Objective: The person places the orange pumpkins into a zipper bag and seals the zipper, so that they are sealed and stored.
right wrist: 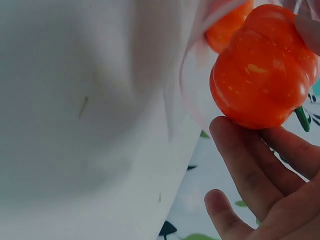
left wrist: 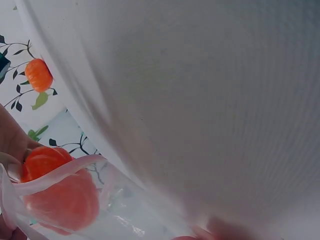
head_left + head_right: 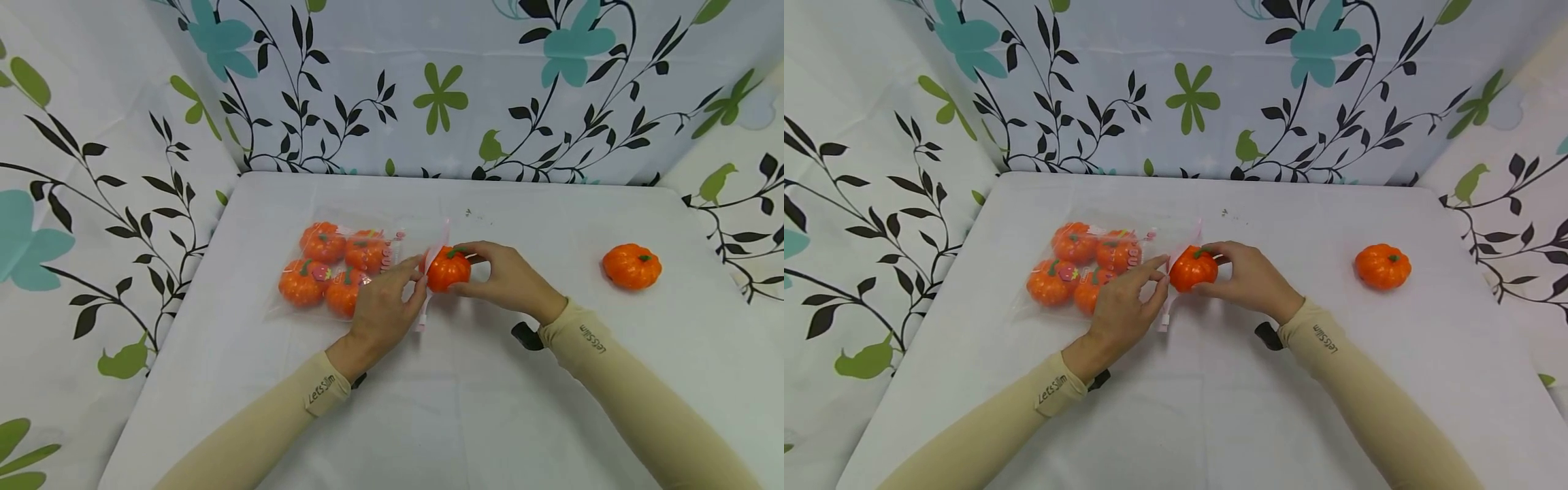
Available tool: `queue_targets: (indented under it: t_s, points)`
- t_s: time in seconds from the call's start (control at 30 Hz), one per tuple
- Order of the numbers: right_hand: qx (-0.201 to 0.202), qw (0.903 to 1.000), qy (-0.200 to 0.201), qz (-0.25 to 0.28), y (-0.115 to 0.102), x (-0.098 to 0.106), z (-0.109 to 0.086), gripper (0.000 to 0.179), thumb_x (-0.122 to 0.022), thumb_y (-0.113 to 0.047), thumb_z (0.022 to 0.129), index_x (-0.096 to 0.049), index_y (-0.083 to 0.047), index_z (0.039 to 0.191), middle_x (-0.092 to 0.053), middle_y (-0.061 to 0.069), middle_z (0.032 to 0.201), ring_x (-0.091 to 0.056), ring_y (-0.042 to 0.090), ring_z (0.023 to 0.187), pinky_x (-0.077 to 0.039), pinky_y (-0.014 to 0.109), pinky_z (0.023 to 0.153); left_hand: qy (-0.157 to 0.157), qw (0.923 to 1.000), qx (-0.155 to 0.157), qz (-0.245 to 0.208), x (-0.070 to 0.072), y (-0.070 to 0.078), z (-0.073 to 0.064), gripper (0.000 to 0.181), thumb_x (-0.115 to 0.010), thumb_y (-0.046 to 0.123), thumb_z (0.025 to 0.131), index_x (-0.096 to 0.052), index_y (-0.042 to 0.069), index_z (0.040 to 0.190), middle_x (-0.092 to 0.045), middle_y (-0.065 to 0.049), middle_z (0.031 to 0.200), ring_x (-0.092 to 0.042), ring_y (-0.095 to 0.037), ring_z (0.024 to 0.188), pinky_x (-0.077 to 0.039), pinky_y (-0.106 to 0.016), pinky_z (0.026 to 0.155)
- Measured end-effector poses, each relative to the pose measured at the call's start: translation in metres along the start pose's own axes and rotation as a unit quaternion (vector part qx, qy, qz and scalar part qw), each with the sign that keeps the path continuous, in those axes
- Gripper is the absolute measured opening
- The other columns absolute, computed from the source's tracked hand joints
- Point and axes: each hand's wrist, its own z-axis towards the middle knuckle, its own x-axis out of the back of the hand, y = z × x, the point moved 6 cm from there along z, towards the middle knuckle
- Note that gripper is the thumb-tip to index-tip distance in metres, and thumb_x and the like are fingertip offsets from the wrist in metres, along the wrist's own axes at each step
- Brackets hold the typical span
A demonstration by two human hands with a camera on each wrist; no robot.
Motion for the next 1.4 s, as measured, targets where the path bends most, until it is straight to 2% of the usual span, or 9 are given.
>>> queue_targets:
  t_s: [0.3, 0.53, 0.7, 0.83, 1.0, 1.23, 1.4]
  points:
    - [0.019, 0.9996, 0.019, -0.010, -0.009, -0.027, 0.021, 0.067, -0.084, -0.042, 0.081, -0.060, -0.012, 0.136, -0.065, 0.001, 0.126, -0.060, 0.022, 0.113, -0.050, 0.047, 0.098, 0.010, 0.9997, -0.019, -0.008, 0.000, 0.001, -0.001, 0.008, -0.074, 0.007, 0.091, -0.069, 0.001, 0.093, -0.071, -0.015, 0.121, -0.070, -0.027, 0.108, -0.057, -0.034, 0.090]
    - [0.027, 0.9975, 0.063, -0.021, -0.009, -0.037, 0.034, 0.056, -0.084, -0.035, 0.081, -0.062, -0.013, 0.128, -0.067, 0.000, 0.110, -0.061, 0.022, 0.098, -0.051, 0.036, 0.078, 0.007, 0.9997, -0.020, -0.013, 0.000, 0.002, 0.000, 0.011, -0.074, 0.010, 0.092, -0.070, 0.001, 0.095, -0.070, -0.015, 0.122, -0.070, -0.026, 0.110, -0.055, -0.034, 0.092]
    - [0.014, 0.9978, 0.064, -0.012, -0.009, -0.045, 0.040, 0.057, -0.084, -0.034, 0.082, -0.060, -0.012, 0.129, -0.065, 0.002, 0.103, -0.060, 0.023, 0.090, -0.052, 0.035, 0.072, 0.005, 0.9995, -0.019, -0.023, -0.001, 0.002, 0.000, 0.009, -0.073, 0.008, 0.093, -0.069, 0.001, 0.095, -0.069, -0.015, 0.125, -0.068, -0.026, 0.113, -0.054, -0.034, 0.094]
    - [0.008, 0.9979, 0.062, -0.015, -0.009, -0.051, 0.045, 0.063, -0.083, -0.031, 0.083, -0.055, -0.011, 0.135, -0.064, 0.004, 0.106, -0.061, 0.022, 0.088, -0.053, 0.034, 0.074, -0.002, 0.9996, -0.017, -0.023, -0.002, 0.001, -0.001, 0.009, -0.072, 0.009, 0.094, -0.069, 0.002, 0.097, -0.069, -0.014, 0.126, -0.068, -0.026, 0.114, -0.054, -0.034, 0.095]
    - [0.004, 0.9979, 0.064, -0.009, -0.011, -0.055, 0.049, 0.057, -0.082, -0.023, 0.084, -0.057, -0.006, 0.132, -0.063, 0.007, 0.105, -0.059, 0.022, 0.084, -0.053, 0.035, 0.072, -0.005, 0.9995, -0.015, -0.027, -0.002, 0.001, -0.001, 0.009, -0.071, 0.009, 0.094, -0.069, 0.001, 0.098, -0.069, -0.014, 0.127, -0.068, -0.026, 0.114, -0.054, -0.034, 0.095]
    - [-0.038, 0.9960, 0.045, 0.067, 0.001, -0.052, 0.042, 0.062, -0.083, -0.023, 0.083, -0.055, -0.010, 0.137, -0.064, 0.007, 0.118, -0.064, 0.023, 0.100, -0.057, 0.036, 0.076, -0.004, 0.9996, -0.019, -0.021, -0.002, 0.000, -0.002, 0.009, -0.071, 0.008, 0.094, -0.068, 0.001, 0.098, -0.069, -0.015, 0.125, -0.068, -0.027, 0.113, -0.055, -0.034, 0.094]
    - [-0.054, 0.9948, 0.043, 0.074, 0.009, -0.042, 0.029, 0.062, -0.080, -0.029, 0.087, -0.056, -0.011, 0.141, -0.062, 0.008, 0.132, -0.067, 0.025, 0.106, -0.059, 0.039, 0.075, 0.002, 0.9996, -0.021, -0.017, -0.001, -0.002, -0.001, 0.009, -0.073, 0.006, 0.092, -0.068, 0.001, 0.097, -0.069, -0.016, 0.124, -0.069, -0.027, 0.111, -0.055, -0.035, 0.093]
